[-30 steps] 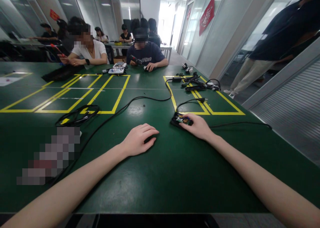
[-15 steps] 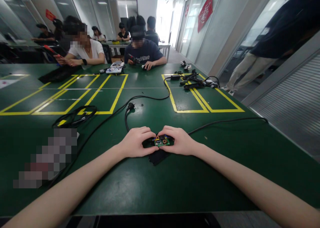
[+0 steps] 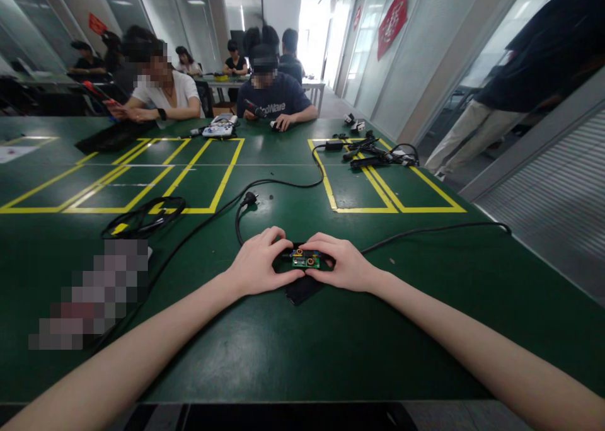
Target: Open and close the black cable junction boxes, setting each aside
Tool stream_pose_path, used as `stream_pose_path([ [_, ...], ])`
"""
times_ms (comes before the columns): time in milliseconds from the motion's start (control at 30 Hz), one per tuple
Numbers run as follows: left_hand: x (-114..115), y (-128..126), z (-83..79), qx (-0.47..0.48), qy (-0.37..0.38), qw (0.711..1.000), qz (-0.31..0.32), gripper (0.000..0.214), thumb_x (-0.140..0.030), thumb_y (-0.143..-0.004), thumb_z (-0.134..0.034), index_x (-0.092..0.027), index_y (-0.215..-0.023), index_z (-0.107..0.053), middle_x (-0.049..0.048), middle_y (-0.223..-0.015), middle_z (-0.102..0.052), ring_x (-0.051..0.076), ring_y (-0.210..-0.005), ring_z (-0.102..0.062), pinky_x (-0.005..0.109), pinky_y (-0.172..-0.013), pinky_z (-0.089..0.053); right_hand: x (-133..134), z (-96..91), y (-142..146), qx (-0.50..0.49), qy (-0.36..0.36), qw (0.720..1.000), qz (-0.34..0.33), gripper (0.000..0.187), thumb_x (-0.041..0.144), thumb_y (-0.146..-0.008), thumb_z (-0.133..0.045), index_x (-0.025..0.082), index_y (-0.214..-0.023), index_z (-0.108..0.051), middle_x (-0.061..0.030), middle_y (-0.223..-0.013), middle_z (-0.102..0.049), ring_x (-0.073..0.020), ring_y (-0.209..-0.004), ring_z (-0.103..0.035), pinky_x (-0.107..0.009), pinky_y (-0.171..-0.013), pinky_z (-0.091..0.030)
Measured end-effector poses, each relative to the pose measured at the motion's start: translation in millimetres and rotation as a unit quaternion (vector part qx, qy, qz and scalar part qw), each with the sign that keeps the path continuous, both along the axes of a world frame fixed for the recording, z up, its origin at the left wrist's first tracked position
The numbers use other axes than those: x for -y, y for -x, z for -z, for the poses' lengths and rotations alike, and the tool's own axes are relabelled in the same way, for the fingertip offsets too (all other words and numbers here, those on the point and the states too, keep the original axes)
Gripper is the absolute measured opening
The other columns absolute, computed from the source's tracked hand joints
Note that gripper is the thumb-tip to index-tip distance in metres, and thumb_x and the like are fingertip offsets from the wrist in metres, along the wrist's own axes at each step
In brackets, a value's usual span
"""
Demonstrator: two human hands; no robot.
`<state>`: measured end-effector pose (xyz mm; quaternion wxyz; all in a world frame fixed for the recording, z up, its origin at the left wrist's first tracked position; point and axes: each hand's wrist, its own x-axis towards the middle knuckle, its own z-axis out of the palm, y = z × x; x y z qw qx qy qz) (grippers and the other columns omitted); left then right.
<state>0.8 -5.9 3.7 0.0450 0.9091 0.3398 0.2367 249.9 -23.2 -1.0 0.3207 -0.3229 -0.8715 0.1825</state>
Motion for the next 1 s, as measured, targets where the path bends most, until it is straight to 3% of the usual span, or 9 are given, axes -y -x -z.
stream_pose_path([
  [267,-3.1,0.1,0.0,0.001,-0.004,1.0,0.0,0.06,-0.06,-0.086,-0.074,-0.016,-0.127,-0.065,0.016,-0.126,-0.065,0.034,-0.112,-0.064,0.051,-0.094,-0.056,-0.1,1.7,0.8,0.014,-0.061,0.998,-0.02,0.033,0.023,-0.093,-0.067,0.021,-0.126,-0.066,-0.0104,-0.116,-0.071,-0.0223,-0.101,-0.072,-0.035,-0.085,-0.061],
  [500,-1.2,0.9,-1.2,0.07,-0.012,0.997,0.024,0.031,-0.045,-0.092,-0.07,-0.019,-0.11,-0.068,0.0109,-0.112,-0.066,0.026,-0.102,-0.068,0.039,-0.087,-0.057,-1.6,-5.5,-1.1,0.108,-0.234,0.966,0.0,0.026,0.031,-0.101,-0.059,0.016,-0.12,-0.069,-0.0151,-0.114,-0.072,-0.025,-0.097,-0.069,-0.041,-0.081,-0.057],
  [600,-1.6,1.6,-1.4,0.07,-0.008,0.997,0.036,0.021,-0.039,-0.094,-0.067,-0.019,-0.099,-0.067,0.0079,-0.101,-0.067,0.022,-0.09,-0.067,0.033,-0.079,-0.056,1.5,-11.6,0.7,0.152,-0.303,0.939,-0.05,0.033,0.031,-0.104,-0.054,0.012,-0.127,-0.067,-0.0182,-0.125,-0.072,-0.0277,-0.113,-0.068,-0.045,-0.095,-0.056],
  [733,-3.7,3.7,-1.3,0.032,0.025,0.997,0.06,0.018,-0.032,-0.096,-0.06,-0.019,-0.083,-0.063,0.0027,-0.08,-0.065,0.018,-0.075,-0.064,0.028,-0.069,-0.051,6.8,-15.0,4.8,0.179,-0.264,0.938,-0.135,0.058,0.046,-0.101,-0.056,0.008,-0.146,-0.055,-0.0223,-0.155,-0.053,-0.0304,-0.148,-0.047,-0.05,-0.119,-0.042],
  [833,-4.9,4.6,-0.8,0.012,0.025,0.999,0.037,0.018,-0.029,-0.097,-0.058,-0.02,-0.082,-0.062,0.002,-0.078,-0.065,0.018,-0.074,-0.063,0.028,-0.067,-0.049,8.8,-13.6,6.8,0.191,-0.219,0.945,-0.151,0.06,0.043,-0.1,-0.061,0.011,-0.15,-0.053,-0.0203,-0.159,-0.049,-0.0294,-0.154,-0.039,-0.05,-0.124,-0.038],
  [1000,-5.2,3.8,0.0,0.01,0.021,1.0,-0.008,0.013,-0.025,-0.098,-0.058,-0.02,-0.088,-0.064,0.0026,-0.085,-0.069,0.018,-0.078,-0.065,0.028,-0.069,-0.049,9.0,-9.7,7.4,0.212,-0.149,0.958,-0.12,0.06,0.037,-0.098,-0.066,0.017,-0.152,-0.051,-0.0179,-0.165,-0.041,-0.0299,-0.156,-0.034,-0.053,-0.124,-0.037],
])
